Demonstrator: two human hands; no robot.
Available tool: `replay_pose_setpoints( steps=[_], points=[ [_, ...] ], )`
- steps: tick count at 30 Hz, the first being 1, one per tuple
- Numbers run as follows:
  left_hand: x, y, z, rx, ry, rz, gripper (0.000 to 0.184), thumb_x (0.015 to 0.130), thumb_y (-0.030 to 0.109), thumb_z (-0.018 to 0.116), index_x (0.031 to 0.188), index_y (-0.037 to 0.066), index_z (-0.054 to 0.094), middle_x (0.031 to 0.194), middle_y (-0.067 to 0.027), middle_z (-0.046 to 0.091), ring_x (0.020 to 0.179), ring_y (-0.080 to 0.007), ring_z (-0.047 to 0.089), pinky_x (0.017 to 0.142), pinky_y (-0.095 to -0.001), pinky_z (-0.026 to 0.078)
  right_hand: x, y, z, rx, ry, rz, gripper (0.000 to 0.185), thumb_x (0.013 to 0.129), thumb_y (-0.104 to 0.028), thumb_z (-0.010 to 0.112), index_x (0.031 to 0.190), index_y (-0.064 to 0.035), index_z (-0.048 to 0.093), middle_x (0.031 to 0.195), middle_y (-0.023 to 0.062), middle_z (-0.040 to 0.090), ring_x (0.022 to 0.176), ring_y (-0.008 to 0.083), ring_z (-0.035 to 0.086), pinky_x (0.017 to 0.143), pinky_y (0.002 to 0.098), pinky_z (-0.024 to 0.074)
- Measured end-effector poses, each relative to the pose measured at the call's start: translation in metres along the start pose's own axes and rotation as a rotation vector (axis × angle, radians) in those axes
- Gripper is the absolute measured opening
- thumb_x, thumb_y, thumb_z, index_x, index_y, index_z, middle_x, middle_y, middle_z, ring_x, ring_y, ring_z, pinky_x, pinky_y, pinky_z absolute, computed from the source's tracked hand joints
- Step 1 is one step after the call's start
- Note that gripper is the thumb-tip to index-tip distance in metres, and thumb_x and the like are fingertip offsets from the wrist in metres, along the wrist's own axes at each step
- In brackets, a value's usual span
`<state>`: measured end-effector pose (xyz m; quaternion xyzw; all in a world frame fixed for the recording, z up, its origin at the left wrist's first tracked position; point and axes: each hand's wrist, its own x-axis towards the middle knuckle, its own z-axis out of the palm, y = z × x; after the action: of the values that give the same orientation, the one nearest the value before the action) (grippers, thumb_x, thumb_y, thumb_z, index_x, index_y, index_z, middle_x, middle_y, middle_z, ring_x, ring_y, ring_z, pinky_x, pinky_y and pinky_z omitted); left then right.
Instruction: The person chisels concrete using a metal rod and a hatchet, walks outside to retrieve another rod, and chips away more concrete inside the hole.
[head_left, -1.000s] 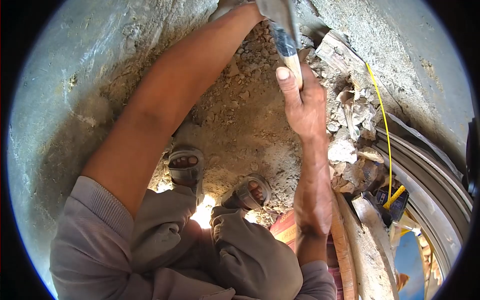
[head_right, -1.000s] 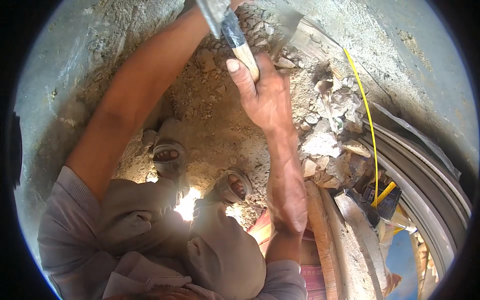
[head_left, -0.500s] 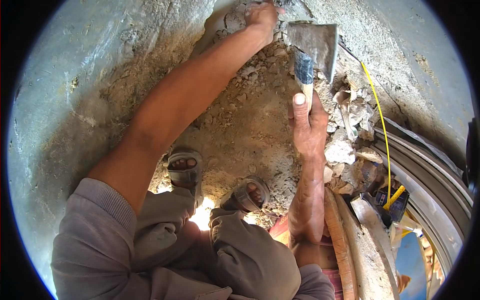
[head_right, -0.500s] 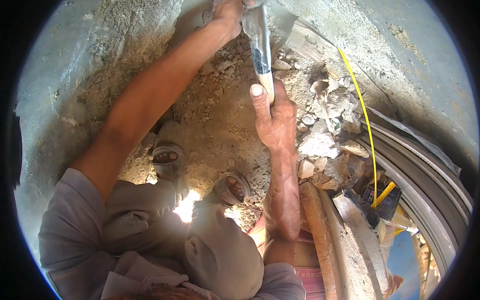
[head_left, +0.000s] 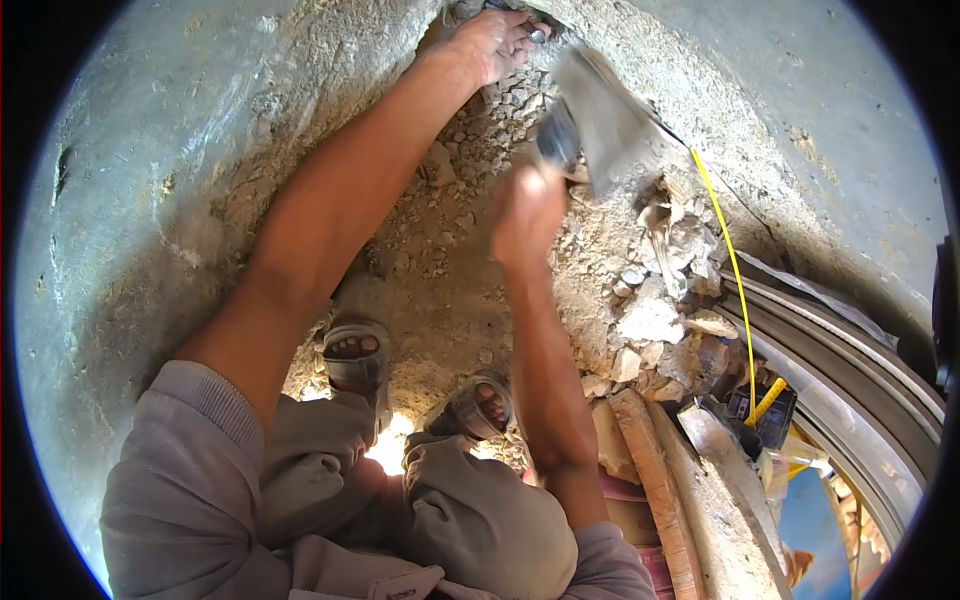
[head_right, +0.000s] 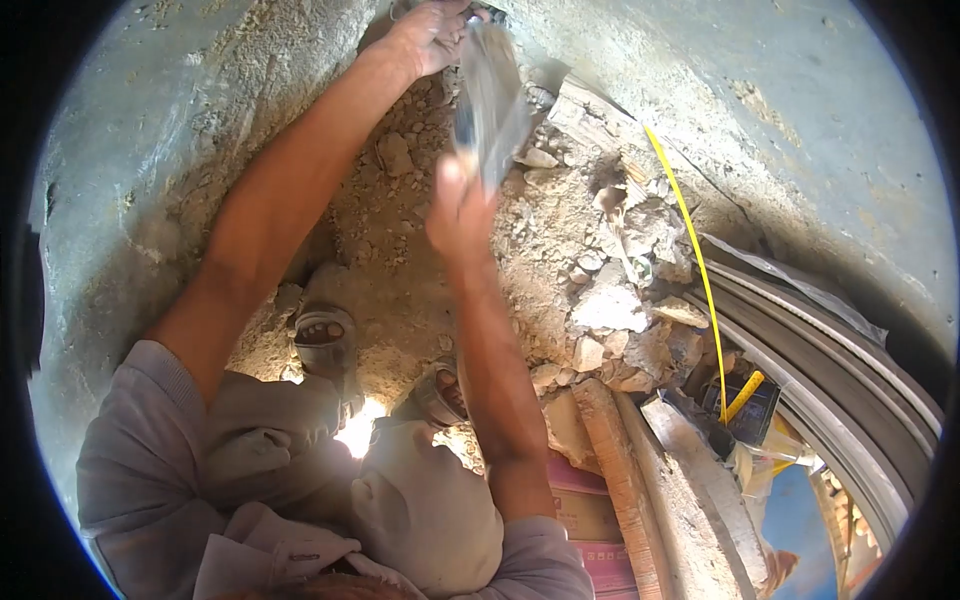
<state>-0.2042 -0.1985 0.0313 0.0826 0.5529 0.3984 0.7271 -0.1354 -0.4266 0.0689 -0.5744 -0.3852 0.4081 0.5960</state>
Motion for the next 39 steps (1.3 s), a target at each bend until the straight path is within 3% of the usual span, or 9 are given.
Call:
replay_pose_setpoints(
  steps=[12,14,20,24,26,30,32,34,39],
  points=[
    [-0.013,-0.001,0.013,0.103,-0.042,0.005,0.023,0.094,0.022,0.044,0.105,0.005,0.056,0.093,-0.0071,0.064,0.082,-0.0184,0.059,0.068,-0.0294,0.047,-0.004,-0.002,0.029,0.268,0.189,0.133,0.045,0.096,-0.046,0.031,0.086,-0.0053,0.048,0.059,0.002,0.048,0.045,0.0108,0.045,0.039,0.0258,0.037],
    [-0.022,-0.001,0.017,0.15,-0.124,0.009,0.024,0.094,0.022,0.045,0.106,0.004,0.055,0.093,-0.008,0.064,0.081,-0.0188,0.06,0.067,-0.0292,0.048,0.014,0.006,0.032,-0.098,-0.064,0.553,0.047,0.095,-0.048,0.032,0.086,-0.0048,0.048,0.06,0.0026,0.048,0.047,0.0117,0.047,0.039,0.0261,0.037],
    [-0.027,0.007,0.017,0.274,0.106,0.008,0.027,0.095,0.02,0.04,0.113,0.011,0.059,0.105,-0.0042,0.06,0.091,-0.0159,0.055,0.085,-0.0363,0.042,-0.018,-0.041,0.027,0.352,0.155,0.112,0.039,0.095,-0.036,0.039,0.104,0.0003,0.052,0.066,0.0043,0.049,0.055,0.0136,0.048,0.048,0.0287,0.0399],
    [0.004,0.007,0.019,0.199,-0.134,-0.032,0.031,0.097,0.025,0.037,0.117,0.012,0.055,0.123,-0.0035,0.056,0.113,-0.0194,0.05,0.089,-0.0399,0.04,0.017,-0.004,0.035,-0.215,0.183,-0.014,0.043,0.095,-0.04,0.039,0.098,0.0007,0.052,0.065,0.0036,0.049,0.056,0.012,0.048,0.046,0.0284,0.039],
    [-0.009,0.01,0.031,0.22,-0.184,-0.05,0.033,0.097,0.027,0.035,0.119,0.012,0.054,0.124,-0.003,0.055,0.115,-0.0201,0.049,0.092,-0.0407,0.037,0.011,-0.003,0.032,0.02,0.067,0.633,0.044,0.094,-0.042,0.039,0.096,0.0003,0.053,0.064,0.0039,0.05,0.056,0.0122,0.049,0.047,0.0278,0.0395],
    [-0.023,0.018,0.018,0.226,-0.137,-0.068,0.033,0.098,0.029,0.034,0.12,0.013,0.052,0.126,-0.0033,0.052,0.116,-0.0199,0.048,0.094,-0.0411,0.035,-0.02,-0.029,0.027,0.488,0.134,0.024,0.047,0.094,-0.043,0.038,0.103,0.0002,0.053,0.066,0.0054,0.05,0.059,0.0148,0.05,0.054,0.0309,0.0426],
    [-0.004,0.003,0.008,0.15,-0.05,0.012,0.029,0.096,0.028,0.039,0.117,0.015,0.054,0.115,-0.0045,0.058,0.107,-0.0208,0.053,0.09,-0.0409,0.039,-0.015,0.001,0.038,0.779,0.311,0.225,0.045,0.095,-0.04,0.038,0.104,0.0011,0.053,0.068,0.0084,0.053,0.062,0.0169,0.051,0.059,0.0341,0.0432],
    [-0.015,0.004,0.01,0.22,0.014,-0.019,0.028,0.094,0.025,0.045,0.119,0.014,0.053,0.108,-0.005,0.06,0.1,-0.0206,0.055,0.085,-0.0368,0.041,0.012,-0.007,0.044,-0.137,0.124,0.251,0.046,0.095,-0.039,0.038,0.109,0.0026,0.052,0.071,0.01,0.055,0.067,0.0173,0.053,0.062,0.0347,0.0432],
    [-0.017,0.004,0.011,0.218,-0.038,-0.02,0.026,0.094,0.024,0.045,0.116,0.012,0.055,0.106,-0.0053,0.061,0.099,-0.0197,0.055,0.084,-0.0367,0.042,-0.008,-0.037,0.043,0.279,0.077,0.216,0.039,0.095,-0.043,0.039,0.091,-0.0047,0.047,0.064,0.0025,0.048,0.051,0.0105,0.047,0.042,0.0236,0.038]
  ],
)
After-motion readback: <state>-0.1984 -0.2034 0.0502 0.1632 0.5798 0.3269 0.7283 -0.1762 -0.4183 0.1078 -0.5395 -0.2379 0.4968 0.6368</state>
